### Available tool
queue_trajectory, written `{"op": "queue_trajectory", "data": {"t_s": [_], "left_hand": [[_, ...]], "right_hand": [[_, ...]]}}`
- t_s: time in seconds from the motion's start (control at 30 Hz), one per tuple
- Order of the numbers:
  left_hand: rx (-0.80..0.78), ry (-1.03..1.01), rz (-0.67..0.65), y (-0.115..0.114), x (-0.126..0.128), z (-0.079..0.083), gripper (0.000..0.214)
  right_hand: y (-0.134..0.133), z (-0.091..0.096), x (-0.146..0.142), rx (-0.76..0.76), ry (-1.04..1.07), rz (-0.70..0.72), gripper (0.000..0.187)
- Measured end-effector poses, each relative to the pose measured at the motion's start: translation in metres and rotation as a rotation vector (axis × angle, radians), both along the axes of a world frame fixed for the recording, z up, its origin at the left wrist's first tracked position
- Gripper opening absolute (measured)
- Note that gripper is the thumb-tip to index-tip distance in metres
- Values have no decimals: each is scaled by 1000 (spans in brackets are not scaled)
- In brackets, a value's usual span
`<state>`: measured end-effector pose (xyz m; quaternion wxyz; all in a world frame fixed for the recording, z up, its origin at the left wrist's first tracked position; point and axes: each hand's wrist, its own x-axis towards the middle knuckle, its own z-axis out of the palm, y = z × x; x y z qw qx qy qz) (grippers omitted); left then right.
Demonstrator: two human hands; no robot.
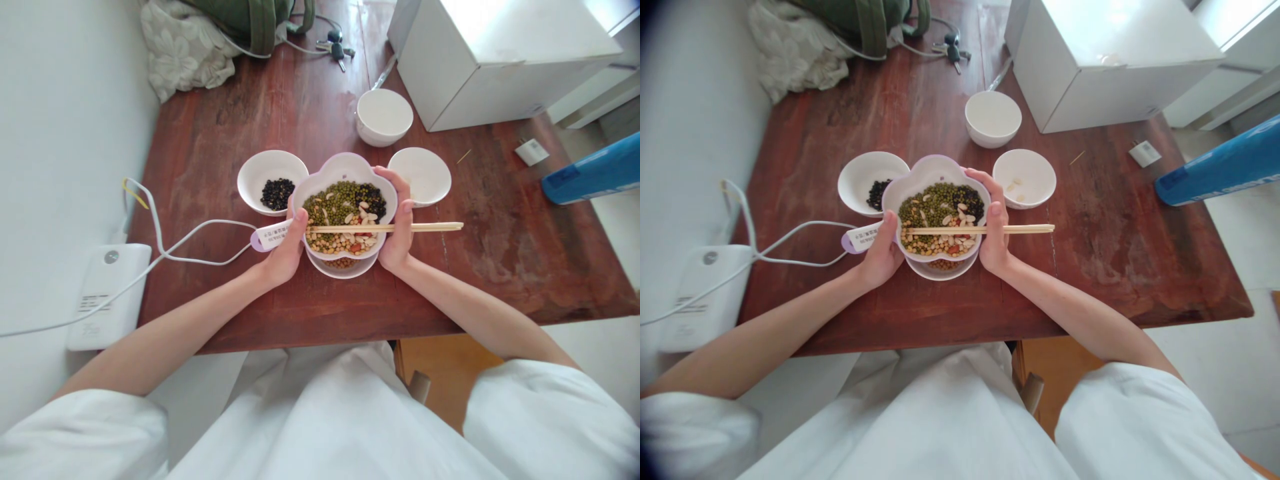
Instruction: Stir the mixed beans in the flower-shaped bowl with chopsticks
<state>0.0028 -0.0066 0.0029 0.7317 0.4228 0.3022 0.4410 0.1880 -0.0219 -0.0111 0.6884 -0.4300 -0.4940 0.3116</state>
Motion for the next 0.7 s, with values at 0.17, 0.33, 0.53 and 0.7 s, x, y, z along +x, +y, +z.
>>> {"op": "queue_trajectory", "data": {"t_s": [0.17, 0.33, 0.53, 0.7], "left_hand": [[-12, 1, 4, -1, 0, -2, 97], [-30, -6, -11, 0, -2, -5, 96], [-17, -17, 5, -2, -4, -4, 89], [84, 43, 54, -4, -8, -2, 76]], "right_hand": [[2, -3, 1, 0, -36, -13, 59], [1, -2, 1, -3, -42, -17, 61], [0, 4, 0, 69, -32, 23, 52], [0, 15, 11, 93, -194, -62, 48]]}}
